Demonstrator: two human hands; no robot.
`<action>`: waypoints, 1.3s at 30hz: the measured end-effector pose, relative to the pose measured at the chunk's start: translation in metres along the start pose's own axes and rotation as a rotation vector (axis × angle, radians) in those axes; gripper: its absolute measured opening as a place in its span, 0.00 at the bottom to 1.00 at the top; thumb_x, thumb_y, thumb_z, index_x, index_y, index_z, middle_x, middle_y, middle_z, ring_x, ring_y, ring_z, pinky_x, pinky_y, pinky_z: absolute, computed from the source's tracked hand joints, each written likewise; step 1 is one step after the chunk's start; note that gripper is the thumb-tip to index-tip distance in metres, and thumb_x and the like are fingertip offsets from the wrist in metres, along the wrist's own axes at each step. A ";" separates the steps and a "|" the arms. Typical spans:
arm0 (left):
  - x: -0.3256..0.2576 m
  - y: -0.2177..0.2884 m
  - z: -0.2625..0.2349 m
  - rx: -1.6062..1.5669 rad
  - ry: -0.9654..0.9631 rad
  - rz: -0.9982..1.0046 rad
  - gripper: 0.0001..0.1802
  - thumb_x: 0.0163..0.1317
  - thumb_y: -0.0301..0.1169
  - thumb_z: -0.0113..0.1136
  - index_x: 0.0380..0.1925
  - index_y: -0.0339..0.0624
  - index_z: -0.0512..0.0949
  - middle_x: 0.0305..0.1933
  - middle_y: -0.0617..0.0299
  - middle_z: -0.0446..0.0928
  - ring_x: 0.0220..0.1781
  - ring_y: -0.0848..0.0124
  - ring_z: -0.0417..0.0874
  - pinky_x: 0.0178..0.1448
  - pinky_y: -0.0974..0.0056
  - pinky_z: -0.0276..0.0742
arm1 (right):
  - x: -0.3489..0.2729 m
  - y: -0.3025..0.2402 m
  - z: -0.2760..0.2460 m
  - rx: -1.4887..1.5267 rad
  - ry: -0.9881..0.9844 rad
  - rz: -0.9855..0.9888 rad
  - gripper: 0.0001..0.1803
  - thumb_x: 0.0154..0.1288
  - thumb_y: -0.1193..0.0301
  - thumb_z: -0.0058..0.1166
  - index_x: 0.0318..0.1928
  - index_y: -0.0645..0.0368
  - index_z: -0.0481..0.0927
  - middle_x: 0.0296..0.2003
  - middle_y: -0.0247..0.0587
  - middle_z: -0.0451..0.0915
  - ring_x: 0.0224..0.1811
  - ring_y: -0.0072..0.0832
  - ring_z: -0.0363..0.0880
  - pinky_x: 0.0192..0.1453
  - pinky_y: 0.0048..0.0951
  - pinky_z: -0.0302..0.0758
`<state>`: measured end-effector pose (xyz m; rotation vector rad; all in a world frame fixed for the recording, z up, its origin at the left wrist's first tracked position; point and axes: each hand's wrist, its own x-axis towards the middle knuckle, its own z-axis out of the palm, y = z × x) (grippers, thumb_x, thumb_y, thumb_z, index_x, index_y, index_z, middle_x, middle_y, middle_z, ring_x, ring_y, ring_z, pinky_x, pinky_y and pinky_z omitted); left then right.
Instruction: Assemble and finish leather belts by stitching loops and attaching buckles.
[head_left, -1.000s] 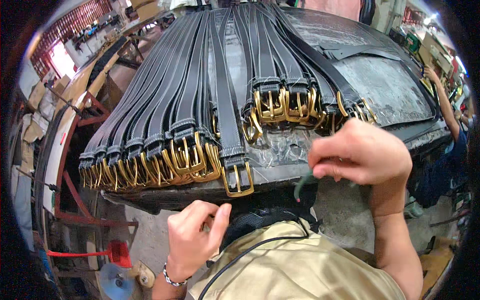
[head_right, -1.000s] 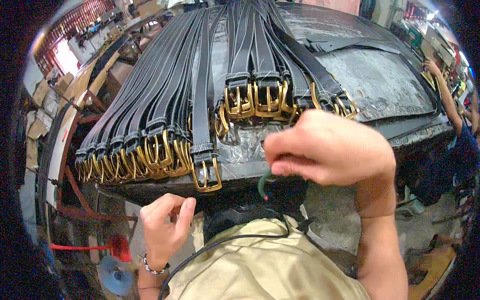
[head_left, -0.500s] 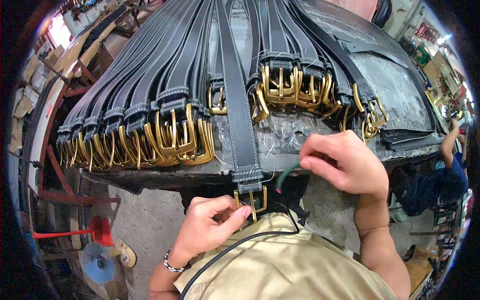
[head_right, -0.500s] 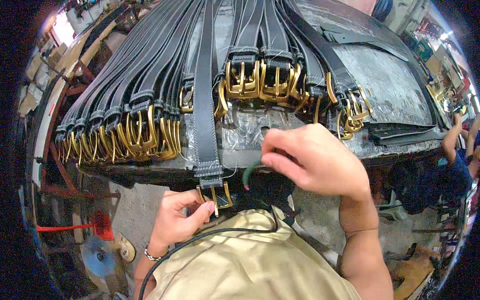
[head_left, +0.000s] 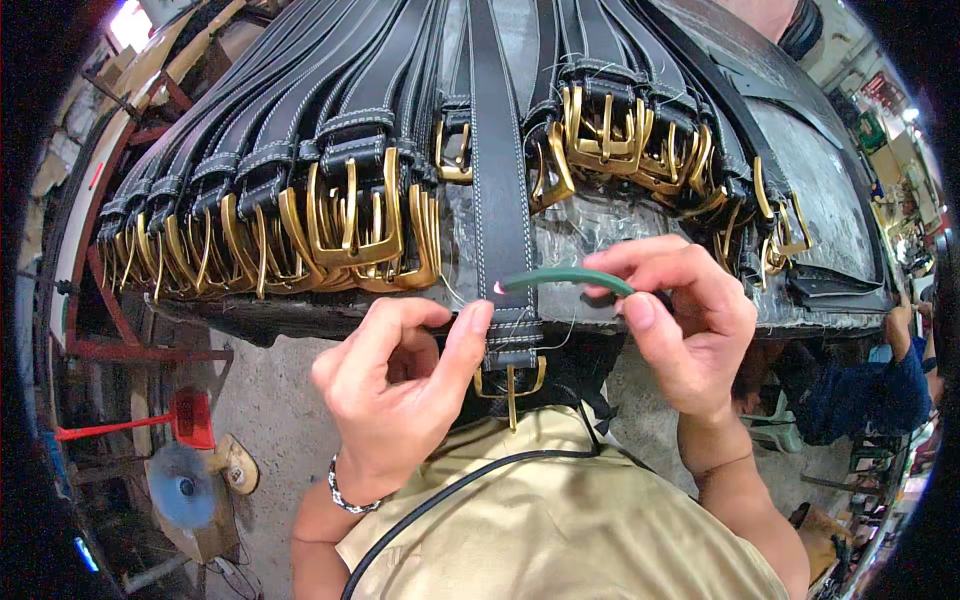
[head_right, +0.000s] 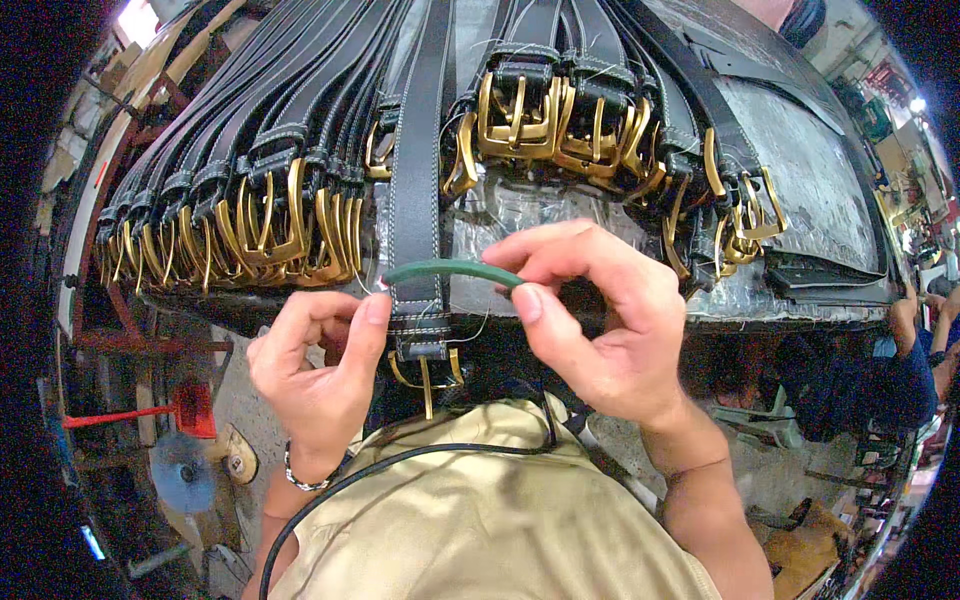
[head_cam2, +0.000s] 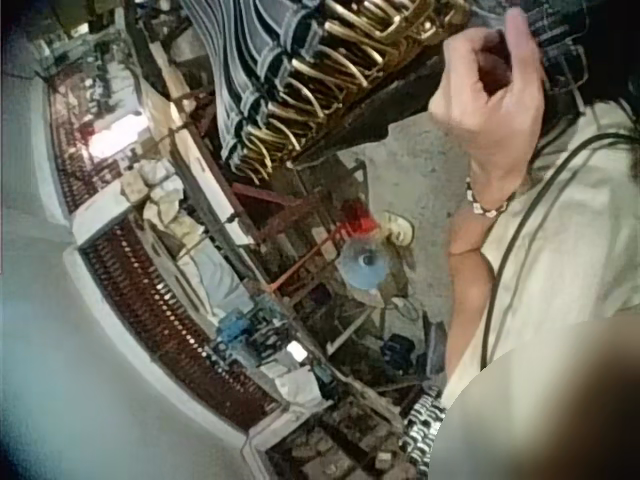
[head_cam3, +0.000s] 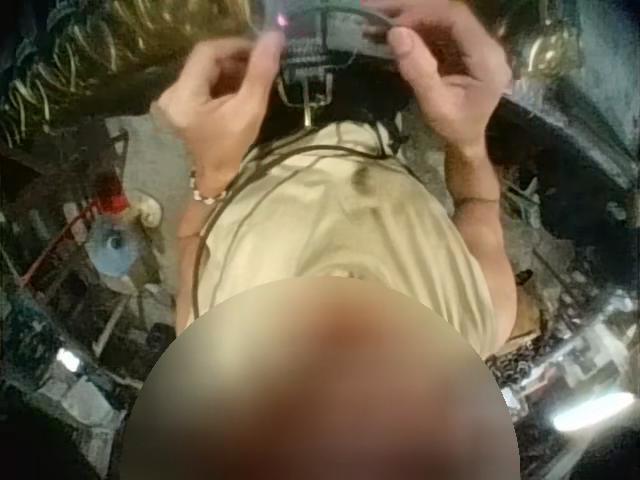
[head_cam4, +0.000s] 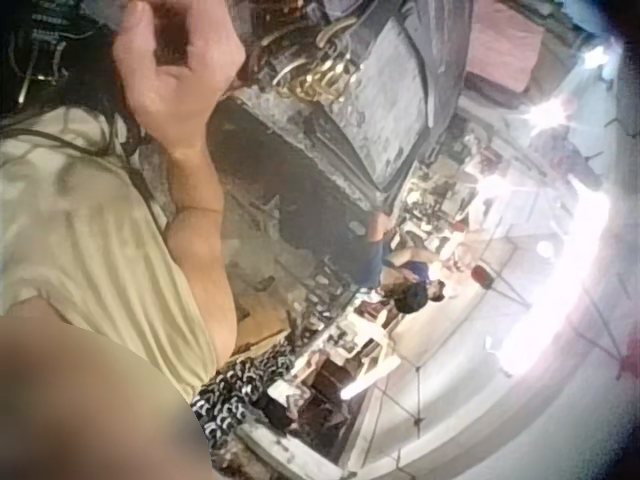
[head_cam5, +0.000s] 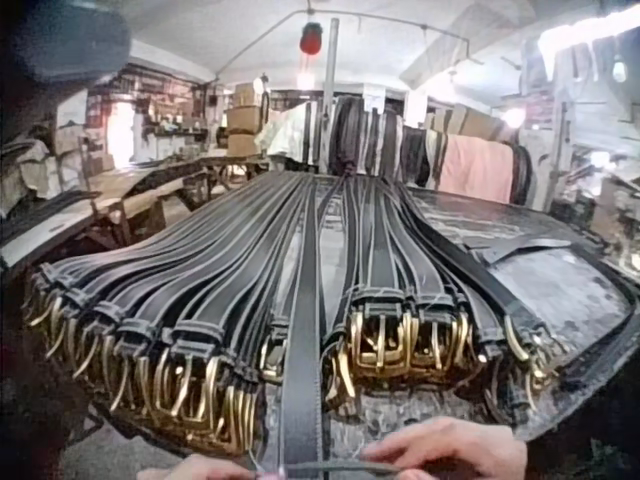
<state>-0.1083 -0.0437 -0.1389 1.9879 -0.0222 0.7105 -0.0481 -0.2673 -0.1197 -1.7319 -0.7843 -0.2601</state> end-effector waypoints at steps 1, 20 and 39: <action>0.002 0.002 0.002 0.035 0.004 0.012 0.08 0.58 0.25 0.76 0.28 0.38 0.82 0.16 0.70 0.75 0.16 0.87 0.70 0.19 0.75 0.60 | 0.000 -0.003 0.004 -0.007 0.032 0.036 0.03 0.63 0.79 0.61 0.35 0.66 0.80 0.45 0.50 0.86 0.37 0.25 0.83 0.41 0.24 0.79; -0.001 -0.007 -0.020 -0.123 -0.032 0.114 0.05 0.55 0.18 0.70 0.32 0.36 0.85 0.24 0.65 0.82 0.20 0.84 0.75 0.24 0.76 0.67 | 0.007 -0.004 0.005 -0.235 -0.074 -0.066 0.06 0.57 0.81 0.63 0.33 0.62 0.79 0.46 0.47 0.86 0.40 0.31 0.87 0.40 0.27 0.83; 0.004 -0.015 -0.039 0.152 -0.113 -0.003 0.15 0.57 0.27 0.72 0.17 0.39 0.74 0.12 0.69 0.68 0.14 0.82 0.67 0.21 0.72 0.58 | 0.001 -0.002 -0.011 0.027 0.042 0.101 0.03 0.59 0.81 0.59 0.33 0.66 0.79 0.46 0.54 0.84 0.42 0.31 0.85 0.49 0.30 0.81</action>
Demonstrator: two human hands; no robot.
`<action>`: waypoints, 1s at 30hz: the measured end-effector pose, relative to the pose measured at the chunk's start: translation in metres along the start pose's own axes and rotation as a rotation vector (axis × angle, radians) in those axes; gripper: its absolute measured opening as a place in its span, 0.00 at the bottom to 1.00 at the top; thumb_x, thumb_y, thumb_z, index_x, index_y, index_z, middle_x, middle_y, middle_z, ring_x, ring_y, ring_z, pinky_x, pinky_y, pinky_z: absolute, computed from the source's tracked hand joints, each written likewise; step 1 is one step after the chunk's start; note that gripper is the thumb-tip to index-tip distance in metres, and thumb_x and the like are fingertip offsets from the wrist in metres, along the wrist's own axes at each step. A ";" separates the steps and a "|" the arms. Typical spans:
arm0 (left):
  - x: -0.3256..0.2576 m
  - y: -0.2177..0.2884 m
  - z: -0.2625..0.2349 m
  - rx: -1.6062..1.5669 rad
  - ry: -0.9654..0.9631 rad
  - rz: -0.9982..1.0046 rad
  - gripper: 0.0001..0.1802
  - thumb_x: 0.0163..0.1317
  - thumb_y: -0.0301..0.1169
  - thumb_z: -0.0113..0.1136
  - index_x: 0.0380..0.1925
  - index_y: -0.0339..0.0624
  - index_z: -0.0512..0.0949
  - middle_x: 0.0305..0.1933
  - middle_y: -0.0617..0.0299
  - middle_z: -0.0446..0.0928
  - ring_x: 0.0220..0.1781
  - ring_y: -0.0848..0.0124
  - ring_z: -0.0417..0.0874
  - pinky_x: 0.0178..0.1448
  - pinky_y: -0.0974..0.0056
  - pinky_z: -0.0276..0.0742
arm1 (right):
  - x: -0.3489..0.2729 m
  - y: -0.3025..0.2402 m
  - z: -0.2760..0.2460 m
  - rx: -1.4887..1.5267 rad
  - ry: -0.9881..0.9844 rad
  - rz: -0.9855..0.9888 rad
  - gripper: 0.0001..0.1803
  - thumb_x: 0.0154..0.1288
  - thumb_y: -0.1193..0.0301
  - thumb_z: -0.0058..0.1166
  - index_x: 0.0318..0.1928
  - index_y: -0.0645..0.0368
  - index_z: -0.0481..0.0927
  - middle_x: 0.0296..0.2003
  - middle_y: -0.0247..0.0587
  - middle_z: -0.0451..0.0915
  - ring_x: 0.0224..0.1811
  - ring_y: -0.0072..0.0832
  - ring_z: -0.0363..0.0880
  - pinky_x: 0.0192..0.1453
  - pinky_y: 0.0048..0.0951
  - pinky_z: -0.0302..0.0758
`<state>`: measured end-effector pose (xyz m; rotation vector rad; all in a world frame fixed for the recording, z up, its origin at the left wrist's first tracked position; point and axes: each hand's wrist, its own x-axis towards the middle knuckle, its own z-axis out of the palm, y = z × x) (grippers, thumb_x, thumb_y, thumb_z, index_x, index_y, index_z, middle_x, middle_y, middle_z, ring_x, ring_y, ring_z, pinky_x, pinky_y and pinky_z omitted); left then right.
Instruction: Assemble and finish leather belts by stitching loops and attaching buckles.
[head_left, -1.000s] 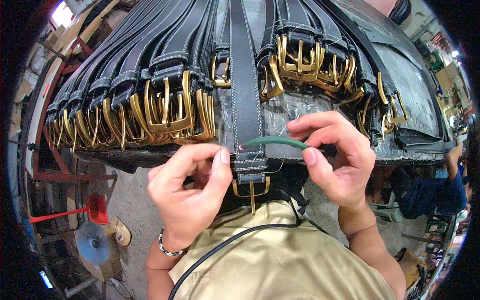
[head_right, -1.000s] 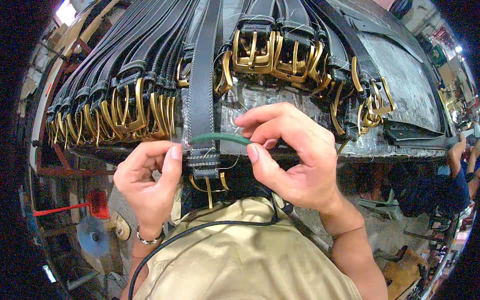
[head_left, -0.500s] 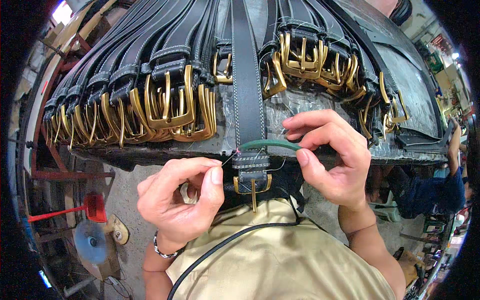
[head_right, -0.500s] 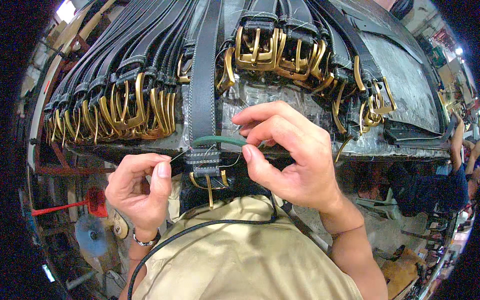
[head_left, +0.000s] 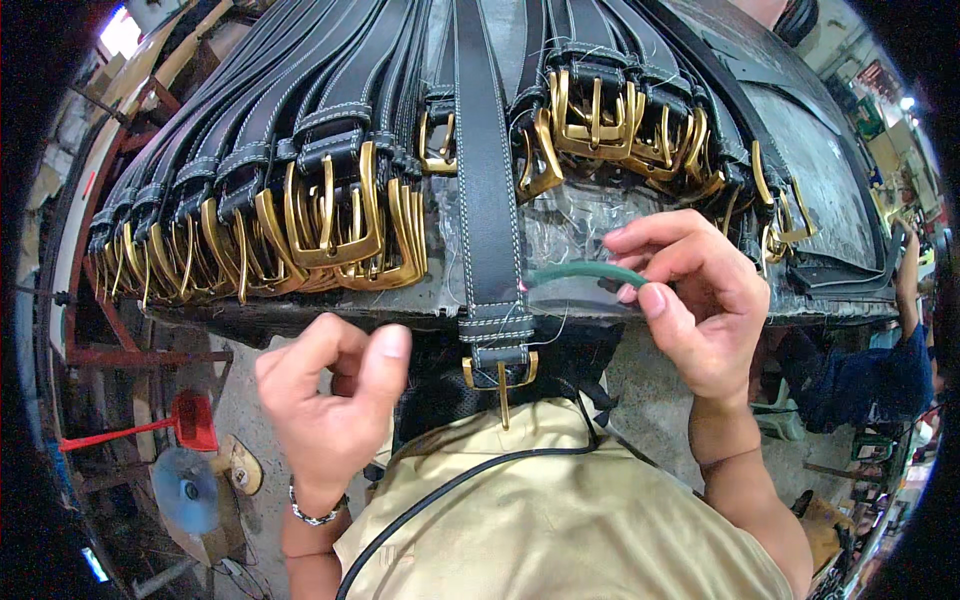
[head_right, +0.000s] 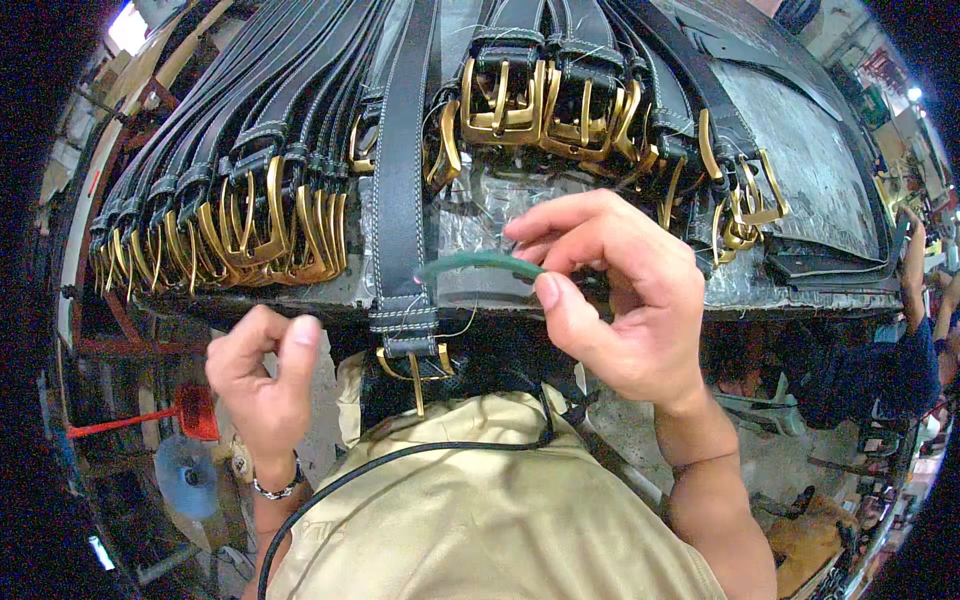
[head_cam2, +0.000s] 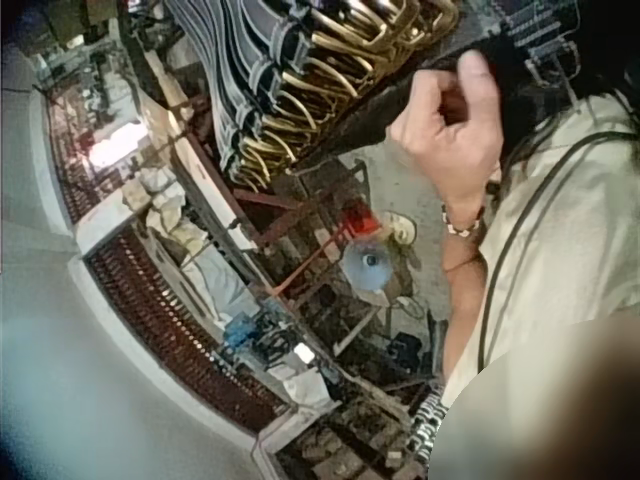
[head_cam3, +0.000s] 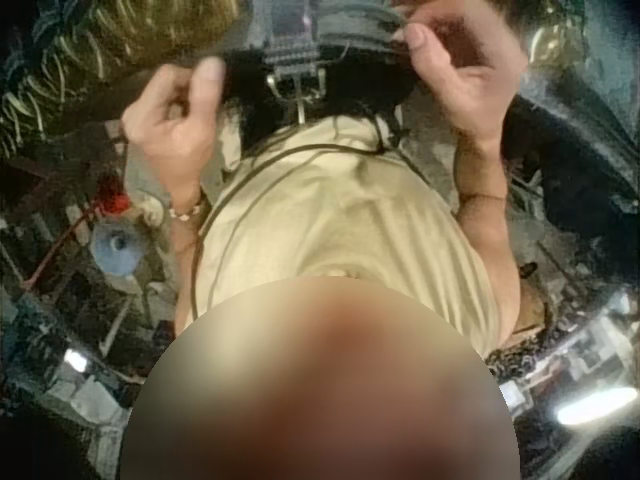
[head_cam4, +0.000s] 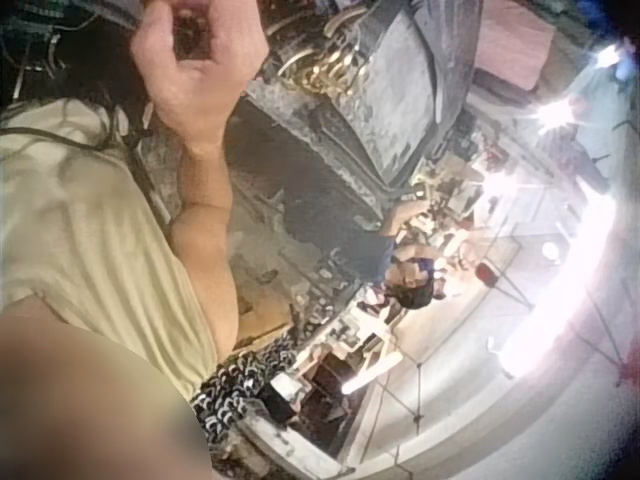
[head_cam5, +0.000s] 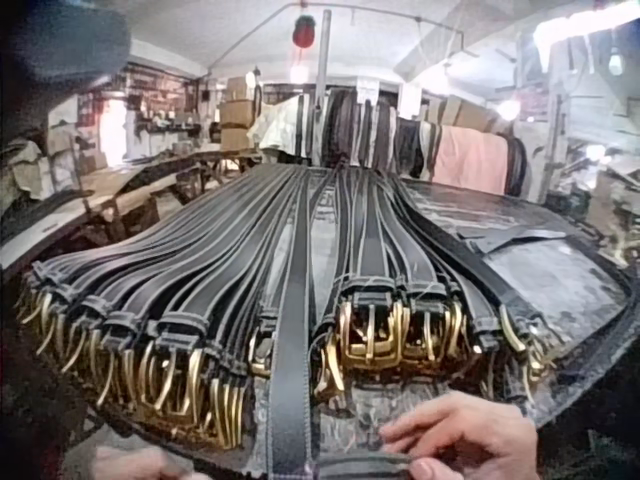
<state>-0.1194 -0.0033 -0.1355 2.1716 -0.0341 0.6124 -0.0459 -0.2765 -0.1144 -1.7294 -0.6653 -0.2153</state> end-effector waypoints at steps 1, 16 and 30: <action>-0.003 0.002 0.006 -0.054 -0.012 -0.045 0.17 0.56 0.30 0.76 0.18 0.39 0.76 0.11 0.71 0.67 0.13 0.83 0.65 0.20 0.72 0.57 | -0.001 0.002 -0.002 -0.047 -0.035 -0.062 0.03 0.59 0.81 0.60 0.33 0.66 0.79 0.46 0.54 0.84 0.41 0.31 0.85 0.49 0.30 0.81; -0.001 0.020 0.025 -0.139 -0.185 -0.103 0.17 0.53 0.32 0.81 0.25 0.38 0.78 0.12 0.72 0.68 0.14 0.87 0.65 0.19 0.75 0.57 | 0.000 0.003 0.001 -0.087 -0.049 -0.054 0.05 0.55 0.82 0.62 0.30 0.64 0.78 0.43 0.52 0.85 0.39 0.32 0.88 0.45 0.31 0.83; -0.003 0.017 0.026 -0.278 -0.179 -0.132 0.09 0.57 0.26 0.74 0.27 0.38 0.80 0.14 0.71 0.72 0.16 0.87 0.69 0.21 0.74 0.61 | -0.005 0.002 0.000 -0.016 0.009 -0.085 0.03 0.57 0.81 0.62 0.33 0.65 0.80 0.42 0.53 0.85 0.37 0.34 0.86 0.45 0.31 0.83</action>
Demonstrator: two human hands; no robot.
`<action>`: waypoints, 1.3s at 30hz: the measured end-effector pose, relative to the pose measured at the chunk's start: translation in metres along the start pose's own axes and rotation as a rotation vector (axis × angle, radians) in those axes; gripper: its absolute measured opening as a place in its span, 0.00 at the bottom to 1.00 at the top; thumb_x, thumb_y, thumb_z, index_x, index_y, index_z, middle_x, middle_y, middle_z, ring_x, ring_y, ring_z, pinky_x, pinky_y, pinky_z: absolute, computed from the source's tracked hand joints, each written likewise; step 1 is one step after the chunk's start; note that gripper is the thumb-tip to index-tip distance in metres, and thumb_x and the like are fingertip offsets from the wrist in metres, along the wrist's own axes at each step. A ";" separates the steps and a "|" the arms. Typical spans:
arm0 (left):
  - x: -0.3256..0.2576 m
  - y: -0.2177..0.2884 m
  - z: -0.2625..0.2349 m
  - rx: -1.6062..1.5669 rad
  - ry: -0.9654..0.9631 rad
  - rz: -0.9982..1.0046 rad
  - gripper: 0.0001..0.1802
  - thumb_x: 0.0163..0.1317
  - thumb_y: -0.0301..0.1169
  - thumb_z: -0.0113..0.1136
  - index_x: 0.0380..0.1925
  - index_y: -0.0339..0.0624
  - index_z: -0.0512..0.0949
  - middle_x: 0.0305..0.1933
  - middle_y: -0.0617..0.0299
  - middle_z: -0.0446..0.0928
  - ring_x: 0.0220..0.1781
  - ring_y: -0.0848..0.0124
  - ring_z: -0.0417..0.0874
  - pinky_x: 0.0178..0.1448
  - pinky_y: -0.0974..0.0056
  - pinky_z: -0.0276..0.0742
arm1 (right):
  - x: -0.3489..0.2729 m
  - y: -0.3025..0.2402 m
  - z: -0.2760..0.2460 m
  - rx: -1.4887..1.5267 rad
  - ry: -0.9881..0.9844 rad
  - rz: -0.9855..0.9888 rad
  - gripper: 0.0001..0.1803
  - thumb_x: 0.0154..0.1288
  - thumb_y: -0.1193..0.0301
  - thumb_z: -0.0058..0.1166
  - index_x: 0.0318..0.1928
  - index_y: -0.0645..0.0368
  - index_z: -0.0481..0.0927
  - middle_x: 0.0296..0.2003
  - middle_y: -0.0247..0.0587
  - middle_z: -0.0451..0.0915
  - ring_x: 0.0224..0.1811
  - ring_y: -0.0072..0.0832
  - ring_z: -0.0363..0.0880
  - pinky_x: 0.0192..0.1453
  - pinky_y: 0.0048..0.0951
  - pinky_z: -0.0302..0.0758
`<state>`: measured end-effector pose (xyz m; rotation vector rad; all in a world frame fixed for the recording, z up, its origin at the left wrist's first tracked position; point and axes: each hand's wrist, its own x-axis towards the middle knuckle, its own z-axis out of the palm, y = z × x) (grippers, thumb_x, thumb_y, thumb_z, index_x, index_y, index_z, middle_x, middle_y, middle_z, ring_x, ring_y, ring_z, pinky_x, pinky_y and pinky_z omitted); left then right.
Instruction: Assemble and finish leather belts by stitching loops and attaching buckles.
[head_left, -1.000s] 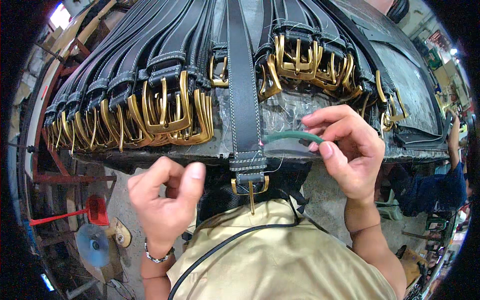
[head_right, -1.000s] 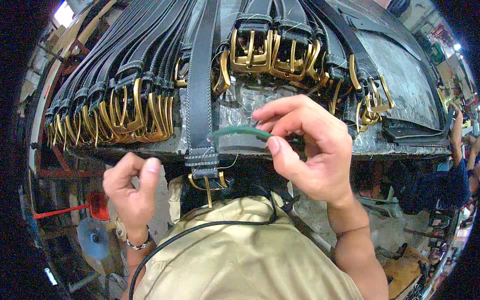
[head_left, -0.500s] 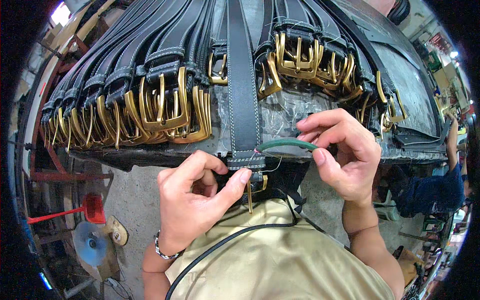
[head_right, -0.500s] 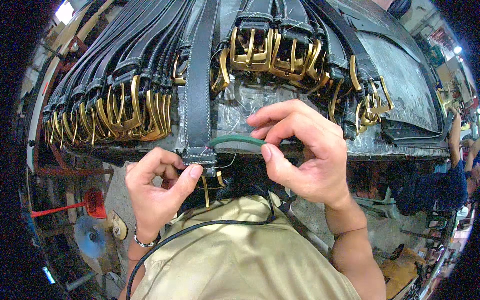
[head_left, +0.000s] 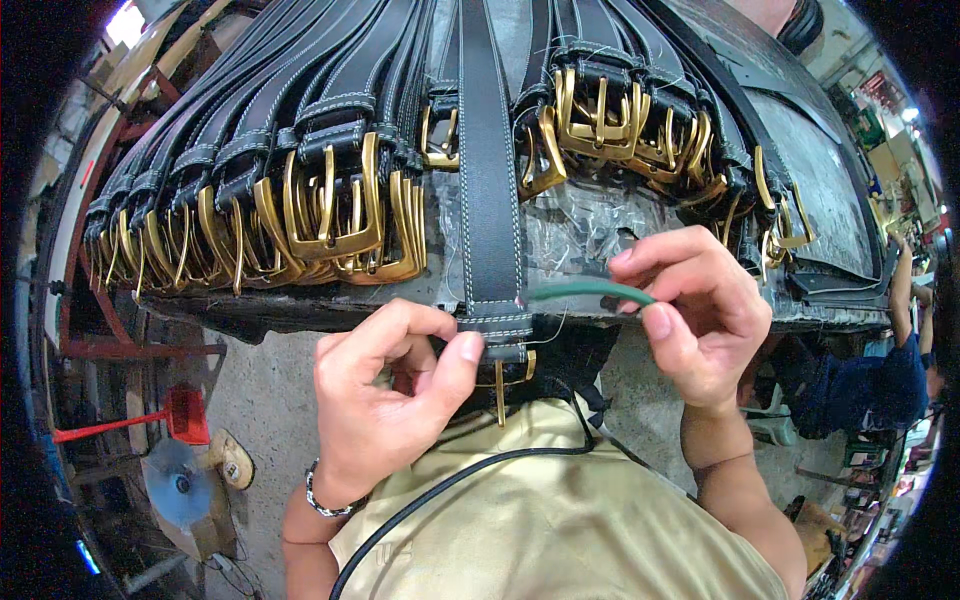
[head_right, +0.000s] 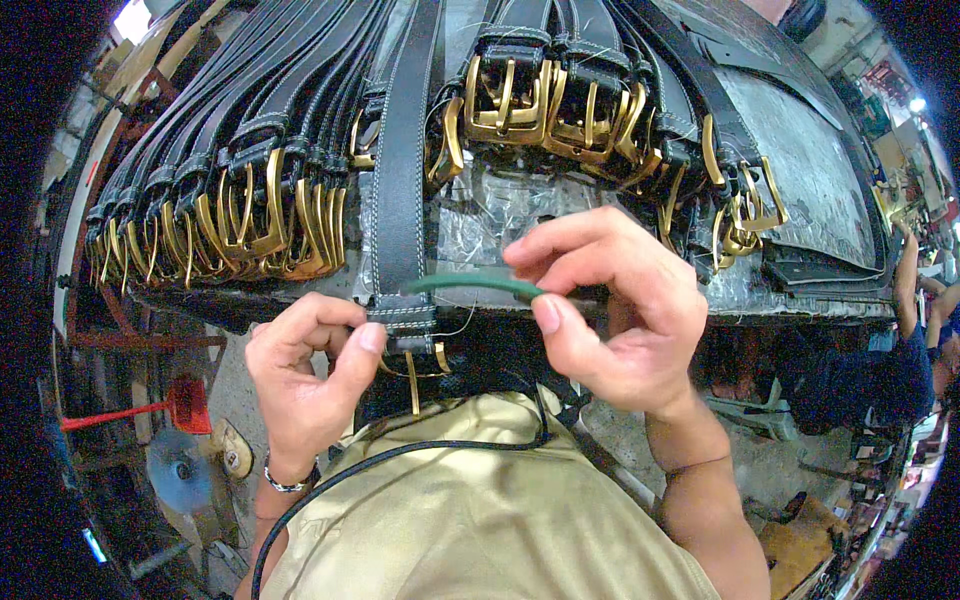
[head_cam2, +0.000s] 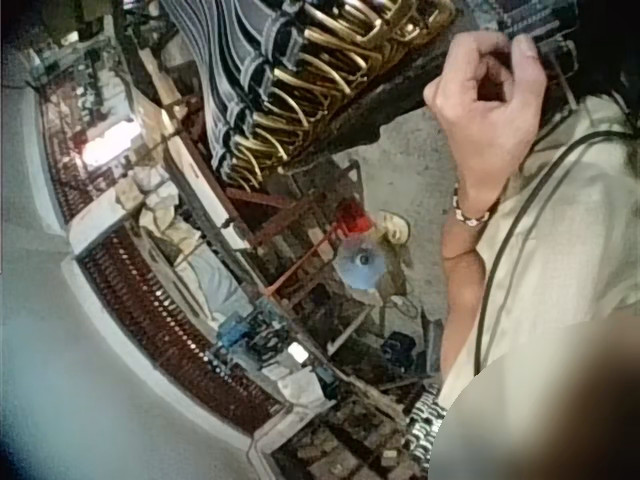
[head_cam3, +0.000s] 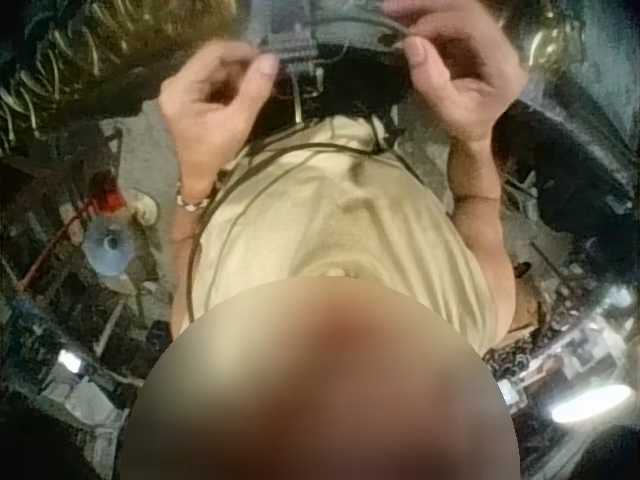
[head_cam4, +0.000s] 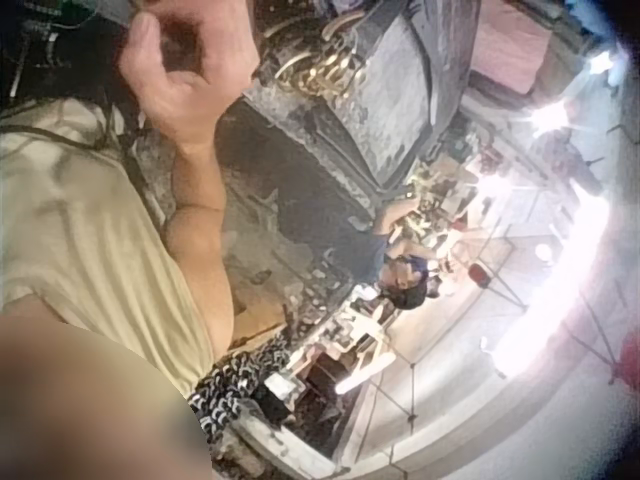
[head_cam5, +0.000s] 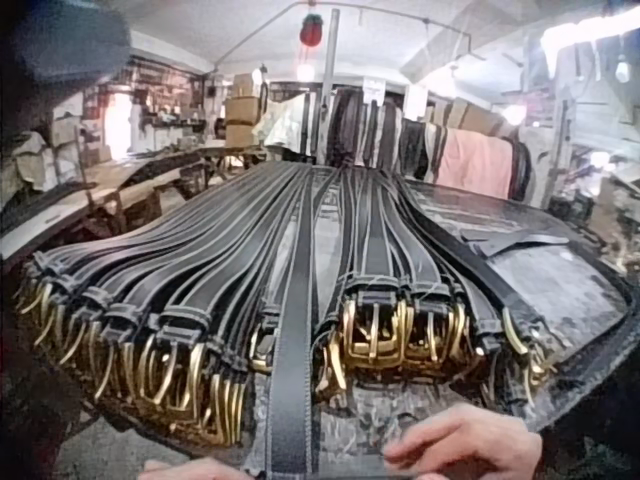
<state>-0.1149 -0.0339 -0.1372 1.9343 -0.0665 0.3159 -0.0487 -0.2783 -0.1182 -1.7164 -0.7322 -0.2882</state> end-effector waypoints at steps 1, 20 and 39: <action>0.000 0.001 -0.001 0.002 0.023 0.025 0.07 0.59 0.25 0.72 0.28 0.38 0.81 0.14 0.71 0.74 0.16 0.86 0.70 0.22 0.75 0.62 | -0.001 0.000 0.000 -0.039 -0.033 -0.058 0.04 0.56 0.81 0.63 0.33 0.65 0.81 0.41 0.53 0.85 0.37 0.35 0.86 0.45 0.31 0.83; -0.001 0.001 -0.017 0.052 -0.015 0.339 0.04 0.52 0.18 0.66 0.28 0.36 0.85 0.17 0.64 0.77 0.16 0.76 0.76 0.22 0.70 0.70 | 0.002 0.002 0.009 -0.310 -0.176 -0.346 0.10 0.44 0.79 0.68 0.29 0.58 0.82 0.39 0.41 0.87 0.31 0.34 0.84 0.34 0.31 0.77; 0.005 0.000 -0.015 0.234 0.050 0.498 0.17 0.46 0.25 0.77 0.16 0.41 0.74 0.14 0.64 0.65 0.13 0.69 0.66 0.18 0.63 0.60 | -0.005 0.005 0.006 -0.188 -0.038 -0.279 0.04 0.58 0.82 0.62 0.35 0.67 0.82 0.39 0.54 0.86 0.36 0.34 0.85 0.41 0.30 0.82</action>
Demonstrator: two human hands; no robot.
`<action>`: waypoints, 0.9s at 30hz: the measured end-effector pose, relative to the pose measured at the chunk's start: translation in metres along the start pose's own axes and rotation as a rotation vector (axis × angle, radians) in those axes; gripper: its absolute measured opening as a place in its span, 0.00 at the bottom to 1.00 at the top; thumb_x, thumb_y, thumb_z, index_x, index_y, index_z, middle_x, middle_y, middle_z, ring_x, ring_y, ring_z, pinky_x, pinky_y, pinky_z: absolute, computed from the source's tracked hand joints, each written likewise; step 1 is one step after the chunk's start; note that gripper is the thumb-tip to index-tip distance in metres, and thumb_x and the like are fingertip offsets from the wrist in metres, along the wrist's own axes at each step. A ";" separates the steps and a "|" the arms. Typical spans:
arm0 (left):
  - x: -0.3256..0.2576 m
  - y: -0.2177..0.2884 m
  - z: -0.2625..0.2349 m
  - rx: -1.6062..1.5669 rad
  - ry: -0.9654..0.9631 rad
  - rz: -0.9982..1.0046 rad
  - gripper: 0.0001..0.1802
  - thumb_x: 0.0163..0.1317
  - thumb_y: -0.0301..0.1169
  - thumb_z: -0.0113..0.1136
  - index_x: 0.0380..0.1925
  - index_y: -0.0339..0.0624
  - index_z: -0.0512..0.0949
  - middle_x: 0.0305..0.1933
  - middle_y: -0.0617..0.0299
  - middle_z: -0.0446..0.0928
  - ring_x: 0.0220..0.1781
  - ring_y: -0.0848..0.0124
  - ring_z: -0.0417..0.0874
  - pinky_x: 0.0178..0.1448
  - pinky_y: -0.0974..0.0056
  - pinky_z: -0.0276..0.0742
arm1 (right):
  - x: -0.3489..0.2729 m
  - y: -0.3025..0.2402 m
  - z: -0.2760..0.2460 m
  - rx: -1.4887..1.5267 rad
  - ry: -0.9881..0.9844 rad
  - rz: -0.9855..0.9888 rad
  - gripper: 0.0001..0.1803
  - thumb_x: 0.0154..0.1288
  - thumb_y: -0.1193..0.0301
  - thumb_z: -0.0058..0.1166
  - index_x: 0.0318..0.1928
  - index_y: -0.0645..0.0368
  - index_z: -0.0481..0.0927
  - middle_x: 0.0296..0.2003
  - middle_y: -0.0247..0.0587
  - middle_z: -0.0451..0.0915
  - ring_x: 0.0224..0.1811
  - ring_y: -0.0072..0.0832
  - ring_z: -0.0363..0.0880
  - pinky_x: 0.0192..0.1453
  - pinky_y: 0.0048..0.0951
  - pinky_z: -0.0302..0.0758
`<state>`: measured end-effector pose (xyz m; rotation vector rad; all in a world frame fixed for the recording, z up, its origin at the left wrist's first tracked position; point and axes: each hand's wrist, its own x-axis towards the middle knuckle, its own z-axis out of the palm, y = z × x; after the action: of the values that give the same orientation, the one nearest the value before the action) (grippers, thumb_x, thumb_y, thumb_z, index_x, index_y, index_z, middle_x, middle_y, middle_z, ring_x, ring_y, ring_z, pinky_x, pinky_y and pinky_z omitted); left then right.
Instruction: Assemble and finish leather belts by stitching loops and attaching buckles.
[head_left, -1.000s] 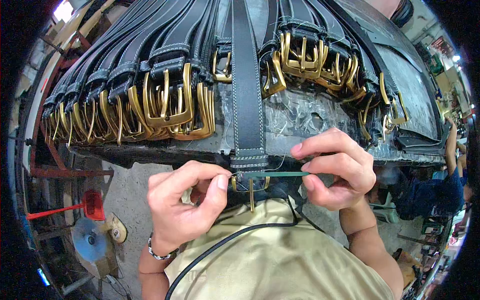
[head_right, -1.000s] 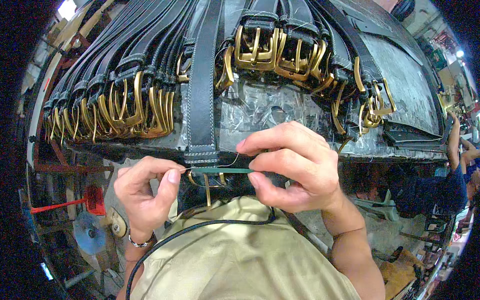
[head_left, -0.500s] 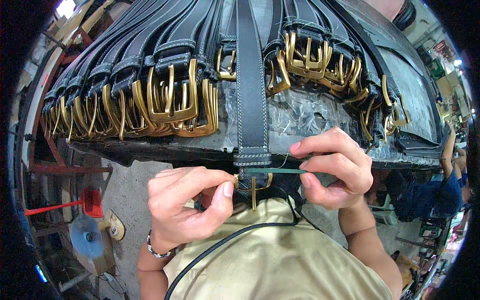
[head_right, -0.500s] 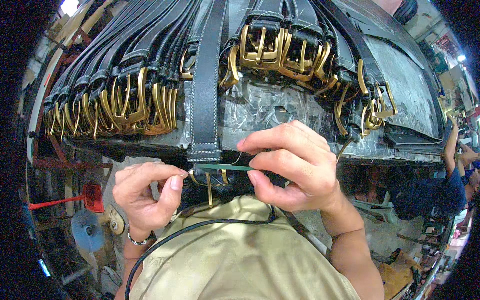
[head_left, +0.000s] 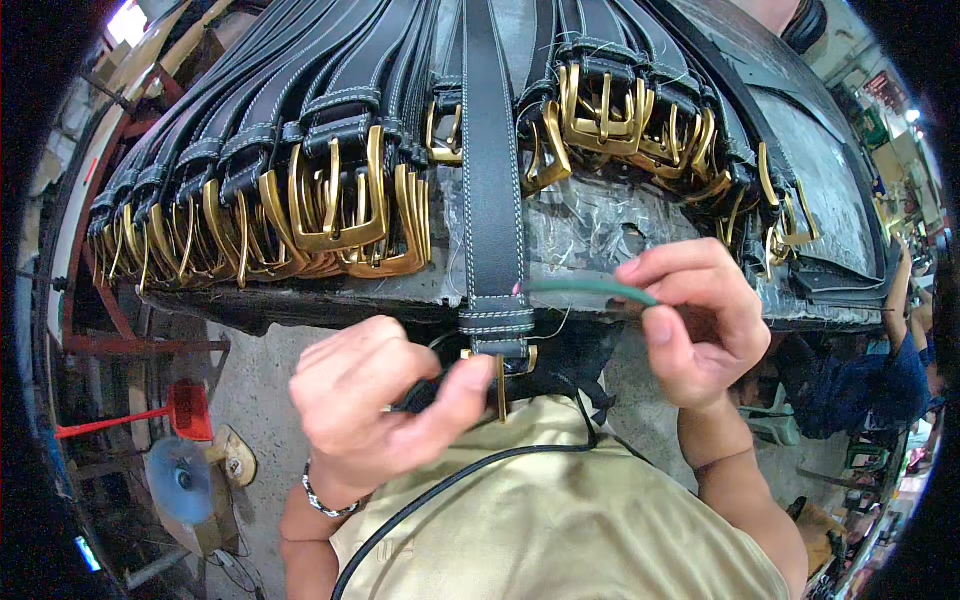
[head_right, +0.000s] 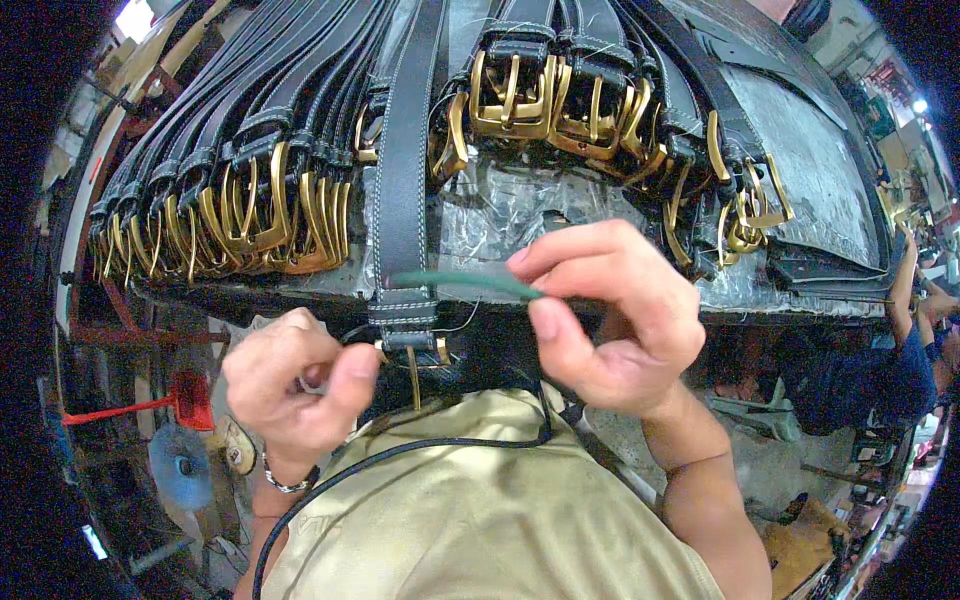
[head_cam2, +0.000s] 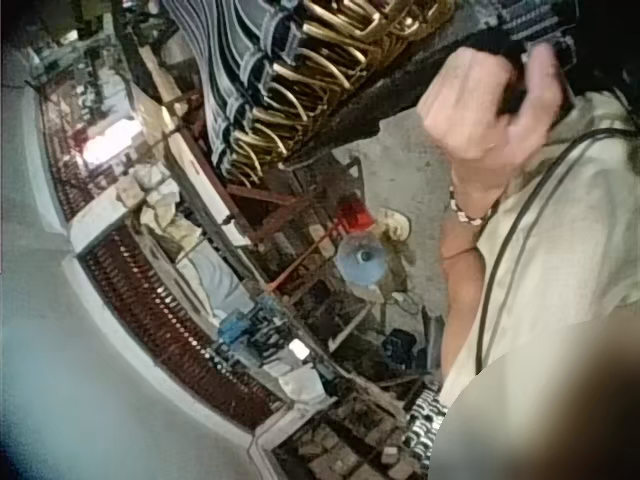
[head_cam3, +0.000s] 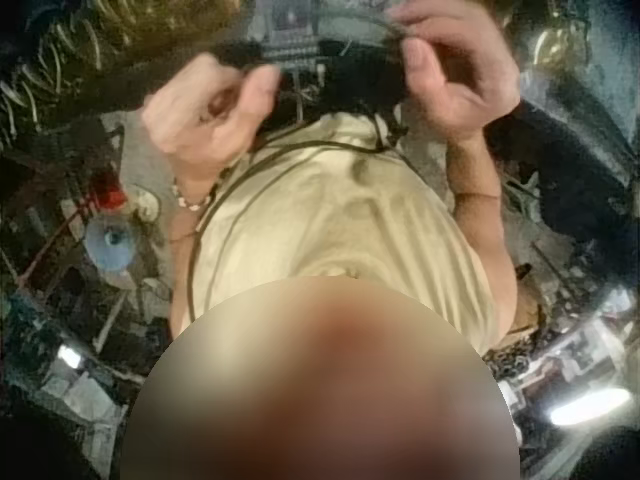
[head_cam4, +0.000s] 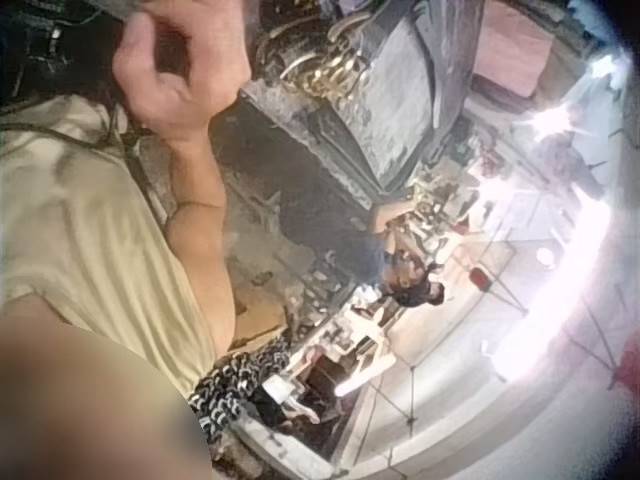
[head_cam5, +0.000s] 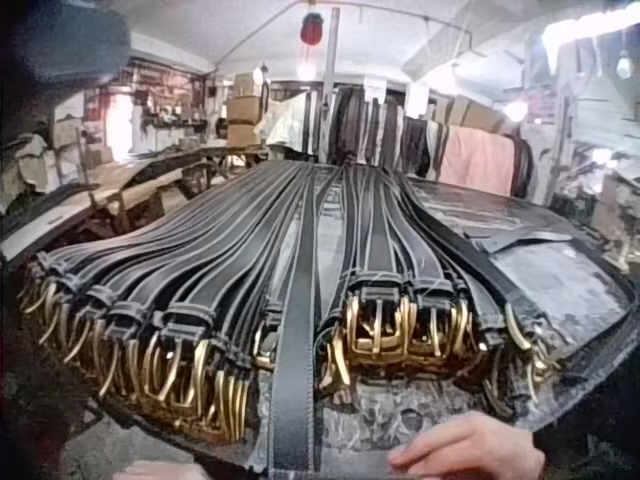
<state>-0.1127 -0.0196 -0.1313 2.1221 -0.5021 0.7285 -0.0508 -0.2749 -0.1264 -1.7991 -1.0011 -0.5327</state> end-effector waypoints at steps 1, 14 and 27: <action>0.000 0.004 0.004 0.062 -0.011 0.031 0.19 0.45 0.32 0.82 0.18 0.42 0.75 0.16 0.64 0.64 0.14 0.68 0.67 0.19 0.62 0.61 | -0.002 -0.004 0.003 0.077 0.100 0.105 0.04 0.60 0.81 0.61 0.36 0.67 0.81 0.40 0.54 0.85 0.37 0.34 0.85 0.42 0.30 0.82; 0.007 0.022 0.030 0.116 -0.097 0.057 0.16 0.45 0.22 0.77 0.37 0.42 0.87 0.21 0.64 0.68 0.21 0.69 0.73 0.24 0.64 0.68 | -0.005 -0.001 -0.016 0.021 0.053 0.060 0.05 0.58 0.81 0.62 0.35 0.66 0.81 0.39 0.53 0.86 0.38 0.35 0.86 0.44 0.32 0.83; -0.006 0.013 0.007 -0.041 -0.017 -0.096 0.09 0.45 0.17 0.72 0.29 0.36 0.85 0.23 0.61 0.79 0.20 0.70 0.77 0.24 0.66 0.71 | 0.000 -0.001 -0.015 -0.025 -0.147 0.007 0.09 0.45 0.80 0.65 0.30 0.59 0.80 0.38 0.44 0.87 0.33 0.36 0.85 0.37 0.33 0.81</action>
<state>-0.1221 -0.0326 -0.1313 2.1007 -0.4174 0.6410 -0.0499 -0.2885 -0.1193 -1.8847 -1.0919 -0.4149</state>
